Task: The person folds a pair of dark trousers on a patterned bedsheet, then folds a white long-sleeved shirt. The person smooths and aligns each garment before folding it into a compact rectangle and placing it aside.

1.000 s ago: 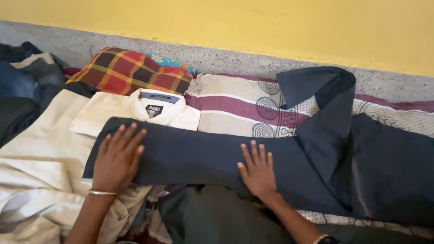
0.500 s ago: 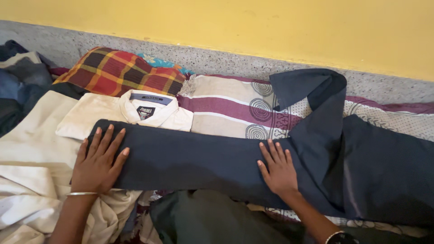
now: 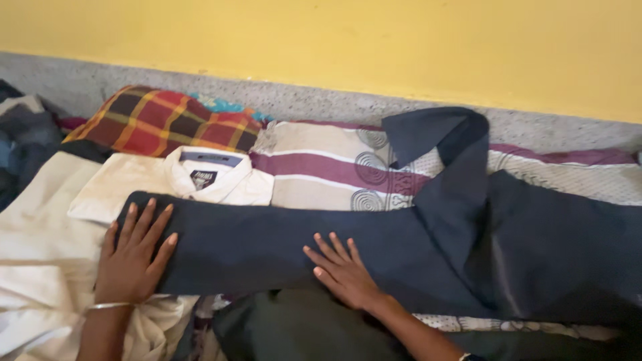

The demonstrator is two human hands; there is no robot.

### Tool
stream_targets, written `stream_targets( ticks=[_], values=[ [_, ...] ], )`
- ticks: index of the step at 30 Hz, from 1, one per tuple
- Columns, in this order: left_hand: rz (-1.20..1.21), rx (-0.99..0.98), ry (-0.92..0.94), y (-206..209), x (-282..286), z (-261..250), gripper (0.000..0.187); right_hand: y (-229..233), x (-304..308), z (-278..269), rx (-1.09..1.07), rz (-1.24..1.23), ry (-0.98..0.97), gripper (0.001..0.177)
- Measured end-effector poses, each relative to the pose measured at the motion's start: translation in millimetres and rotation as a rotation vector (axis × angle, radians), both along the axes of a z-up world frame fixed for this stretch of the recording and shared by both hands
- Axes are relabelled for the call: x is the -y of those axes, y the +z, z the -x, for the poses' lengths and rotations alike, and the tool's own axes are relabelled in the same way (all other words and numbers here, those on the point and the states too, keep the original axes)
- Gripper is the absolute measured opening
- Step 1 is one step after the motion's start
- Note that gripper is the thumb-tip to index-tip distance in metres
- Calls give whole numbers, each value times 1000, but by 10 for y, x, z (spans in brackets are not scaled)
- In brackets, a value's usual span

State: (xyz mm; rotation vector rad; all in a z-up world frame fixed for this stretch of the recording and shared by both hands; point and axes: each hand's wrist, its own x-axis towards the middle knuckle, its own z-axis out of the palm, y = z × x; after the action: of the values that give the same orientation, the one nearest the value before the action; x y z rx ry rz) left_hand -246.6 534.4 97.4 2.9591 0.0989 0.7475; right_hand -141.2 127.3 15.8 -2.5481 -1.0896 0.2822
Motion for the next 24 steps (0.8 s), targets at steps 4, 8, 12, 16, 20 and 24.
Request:
stream_targets(
  ticks=[4, 8, 12, 16, 20, 24],
  values=[
    [-6, -14, 10, -74, -59, -18, 65, 193, 311, -273, 64, -145, -19, 55],
    [-36, 6, -35, -177, -153, -70, 65, 303, 1078, -858, 458, -382, -306, 50],
    [-636, -508, 347, -304, -204, -184, 55, 298, 1952, -1474, 665, -478, -530, 42],
    [-63, -161, 470, -437, 87, -575, 71, 98, 2603, -2087, 578, -515, -655, 52],
    [9, -341, 475, -418, 835, -1123, 73, -78, 2797, -2854, 346, -695, -901, 59],
    [713, -222, 53, -284, 1944, -1696, 64, 49, 2748, -3308, 242, -809, -866, 75]
  ],
)
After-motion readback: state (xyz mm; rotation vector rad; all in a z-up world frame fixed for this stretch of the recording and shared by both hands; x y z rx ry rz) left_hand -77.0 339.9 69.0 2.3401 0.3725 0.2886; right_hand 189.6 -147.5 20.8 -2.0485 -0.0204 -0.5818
